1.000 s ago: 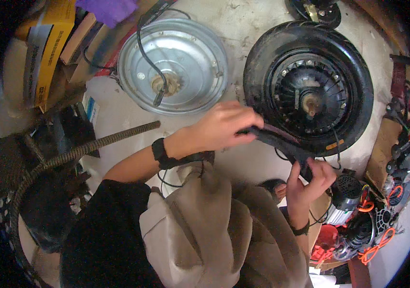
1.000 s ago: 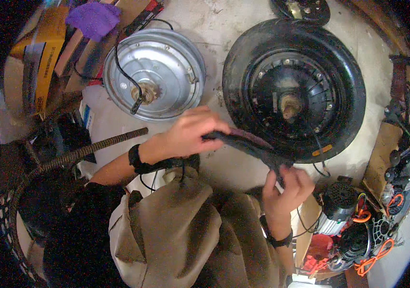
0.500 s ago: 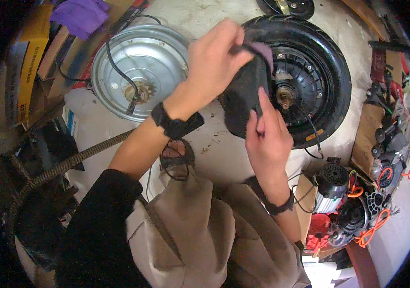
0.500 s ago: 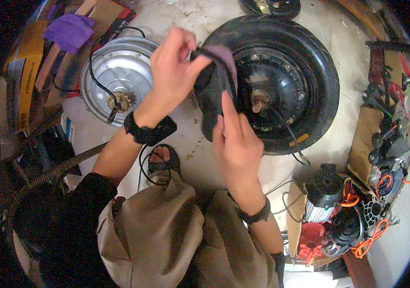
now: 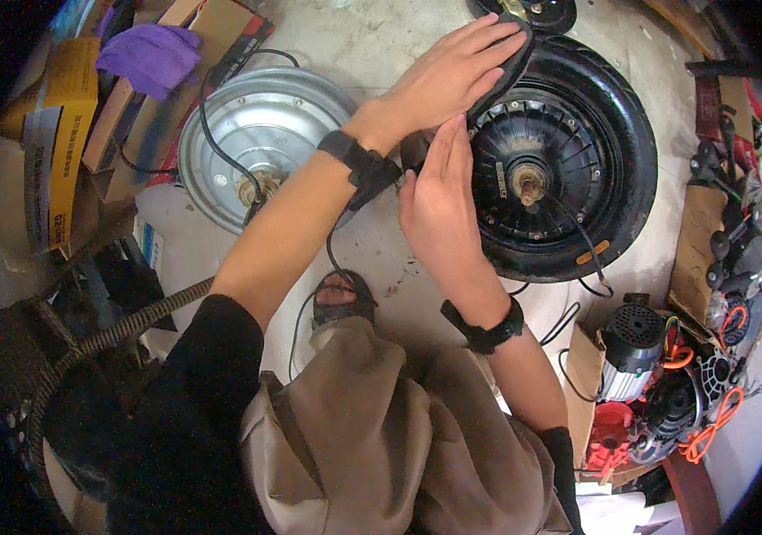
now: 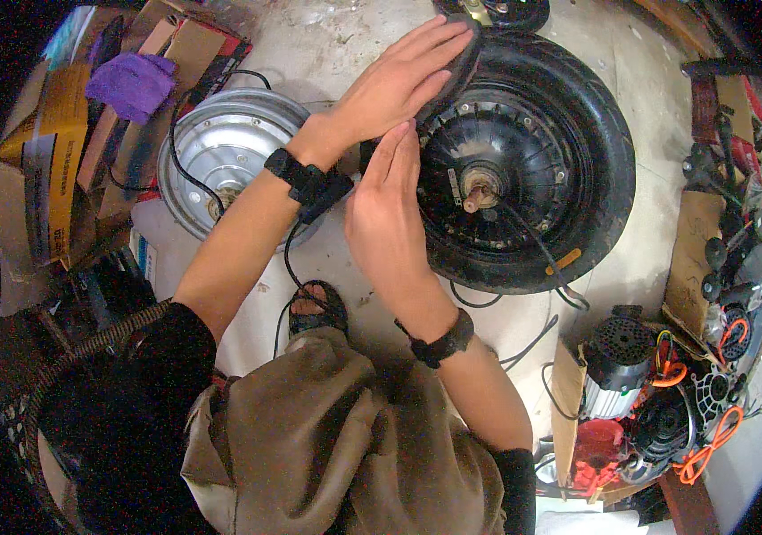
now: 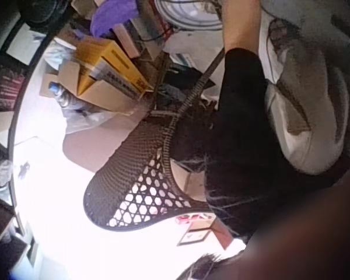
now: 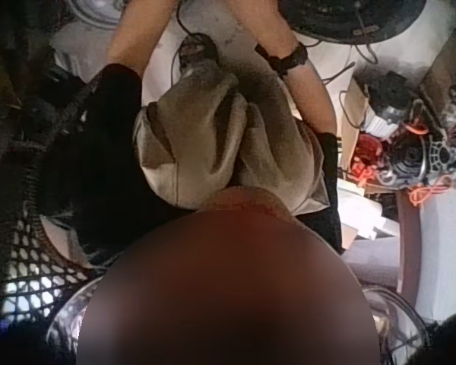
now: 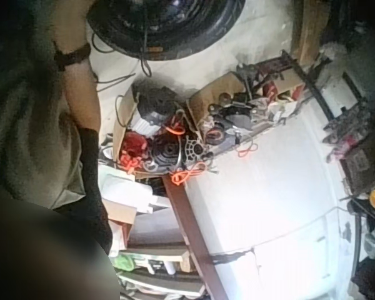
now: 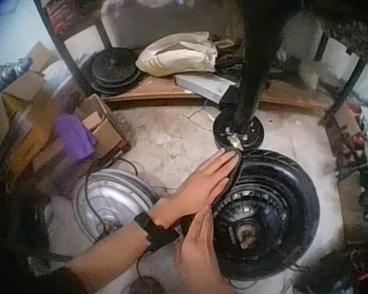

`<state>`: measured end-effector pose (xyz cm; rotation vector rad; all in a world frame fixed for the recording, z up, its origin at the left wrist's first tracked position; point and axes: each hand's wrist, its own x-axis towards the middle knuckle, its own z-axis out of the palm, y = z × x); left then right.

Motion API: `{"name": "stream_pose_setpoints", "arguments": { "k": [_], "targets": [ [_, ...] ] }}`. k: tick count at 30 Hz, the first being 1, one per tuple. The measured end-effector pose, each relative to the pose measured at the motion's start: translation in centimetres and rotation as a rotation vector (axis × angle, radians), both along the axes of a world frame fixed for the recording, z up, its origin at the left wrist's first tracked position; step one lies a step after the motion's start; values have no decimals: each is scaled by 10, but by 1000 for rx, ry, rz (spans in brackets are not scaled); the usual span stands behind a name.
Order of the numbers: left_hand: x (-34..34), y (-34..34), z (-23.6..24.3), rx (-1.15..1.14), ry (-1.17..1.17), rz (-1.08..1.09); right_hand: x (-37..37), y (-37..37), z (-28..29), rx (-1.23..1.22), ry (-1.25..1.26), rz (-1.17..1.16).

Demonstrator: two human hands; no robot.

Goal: The person wipes the interior and exterior surfaces of a black motor housing and a silver metal lid with a purple cloth. They repeatedly rub and fold the cloth to clean different areas of the components.

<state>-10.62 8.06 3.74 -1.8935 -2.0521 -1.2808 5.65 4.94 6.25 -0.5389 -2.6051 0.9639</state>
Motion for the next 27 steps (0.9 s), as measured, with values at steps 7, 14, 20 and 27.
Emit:
{"name": "stream_pose_setpoints", "arguments": {
  "k": [7,14,20,27],
  "targets": [
    [-8,-3,-7,-52,-92,-6,12,-6,3,609,-360,179],
    [-5,3,12,-159,-213,112,-11,35,95,586,-531,816],
    [-23,28,33,-143,-176,45,-44,106,66,446,-469,677],
    [-37,54,10,-159,-276,82,-52,148,49,531,-126,520]
  ]
}}
